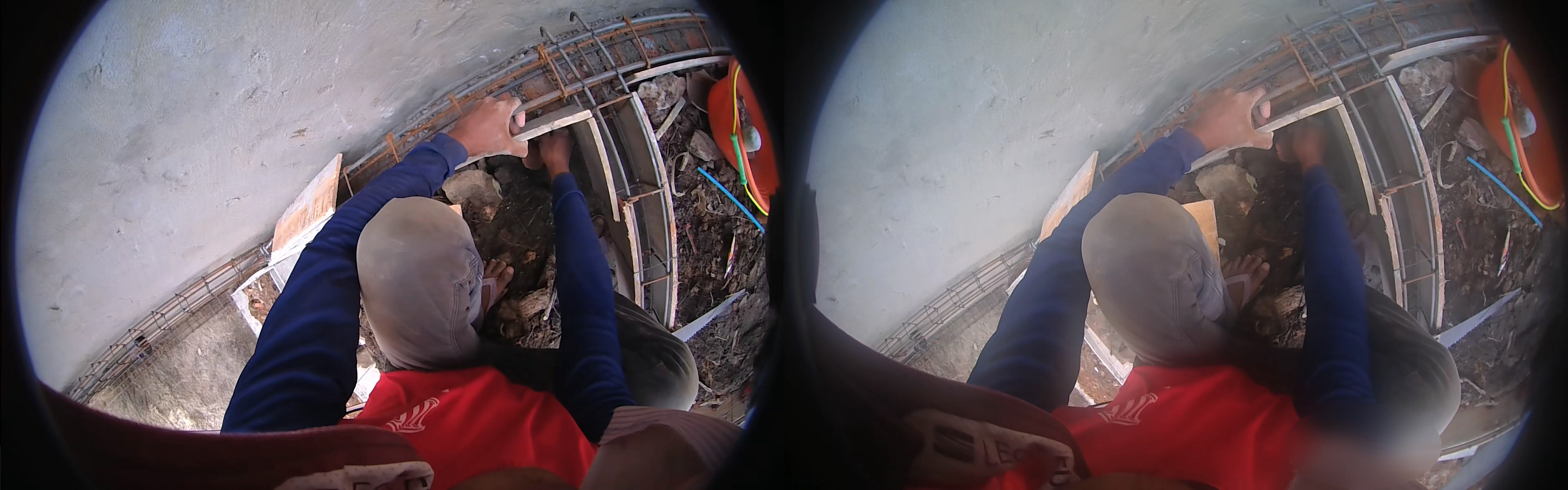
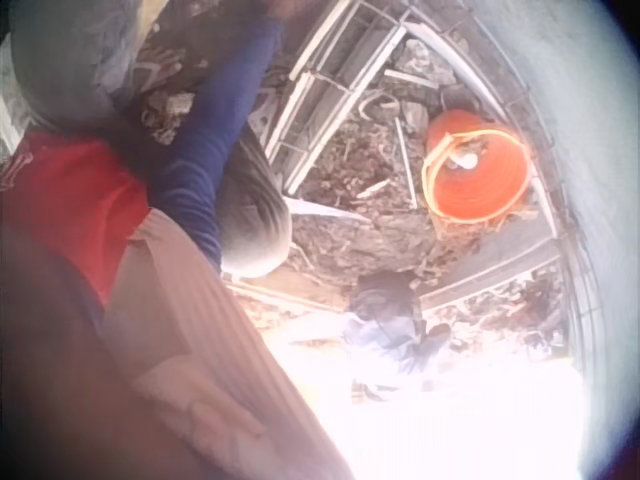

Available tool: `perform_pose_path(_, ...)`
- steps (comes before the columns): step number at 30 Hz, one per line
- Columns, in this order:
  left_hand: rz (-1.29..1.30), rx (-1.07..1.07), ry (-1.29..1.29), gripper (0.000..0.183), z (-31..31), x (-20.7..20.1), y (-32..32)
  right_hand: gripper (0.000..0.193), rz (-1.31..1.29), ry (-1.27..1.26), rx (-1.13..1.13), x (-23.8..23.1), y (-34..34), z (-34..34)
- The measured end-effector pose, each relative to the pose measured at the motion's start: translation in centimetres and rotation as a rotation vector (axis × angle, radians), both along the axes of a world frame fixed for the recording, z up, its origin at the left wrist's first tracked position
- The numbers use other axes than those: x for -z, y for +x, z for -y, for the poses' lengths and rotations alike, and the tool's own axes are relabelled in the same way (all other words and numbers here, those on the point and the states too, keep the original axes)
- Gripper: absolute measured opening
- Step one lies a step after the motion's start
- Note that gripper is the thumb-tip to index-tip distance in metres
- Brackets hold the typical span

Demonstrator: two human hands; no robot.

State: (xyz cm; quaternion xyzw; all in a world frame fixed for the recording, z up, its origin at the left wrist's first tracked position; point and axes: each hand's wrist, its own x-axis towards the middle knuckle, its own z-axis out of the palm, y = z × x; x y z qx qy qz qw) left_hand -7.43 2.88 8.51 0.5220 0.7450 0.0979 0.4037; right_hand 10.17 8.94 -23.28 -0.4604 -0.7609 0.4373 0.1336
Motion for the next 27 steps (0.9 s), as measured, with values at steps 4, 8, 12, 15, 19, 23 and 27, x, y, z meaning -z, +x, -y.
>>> perform_pose_path(4, -0.034, 0.015, 0.084, 0.049, 0.1, 1.1, 0.2, 0.034, -0.157, -0.163, 0.051, 0.5, 0.5, -1.5)
perform_pose_path(8, -0.038, -0.032, 0.049, 0.049, 2.2, 0.7, -0.7, 0.03, -0.138, -0.939, 0.088, -6.2, 0.2, 0.5)
perform_pose_path(12, -0.049, -0.008, 0.088, 0.05, 1.7, 0.7, -0.5, 0.027, -0.114, -1.104, 0.215, -6.7, 2.2, 0.3)
perform_pose_path(15, -0.051, 0.007, 0.115, 0.049, 1.2, 1.2, -0.4, 0.025, -0.133, -0.87, 0.209, -4.6, 1.3, 0.2)
perform_pose_path(19, -0.073, 0.017, 0.089, 0.049, 0.4, 0.4, 0.1, 0.024, -0.153, -0.656, 0.191, -3.0, -1.5, -1.2)
perform_pose_path(23, -0.037, -0.007, 0.09, 0.049, 0.9, 1.2, -0.3, 0.024, -0.197, -0.939, 0.208, -5.3, -2.1, -1.3)
perform_pose_path(27, -0.091, -0.028, 0.059, 0.05, 2.5, 1.2, -0.7, 0.026, -0.189, -1.281, 0.3, -10.1, -1.0, 0.9)
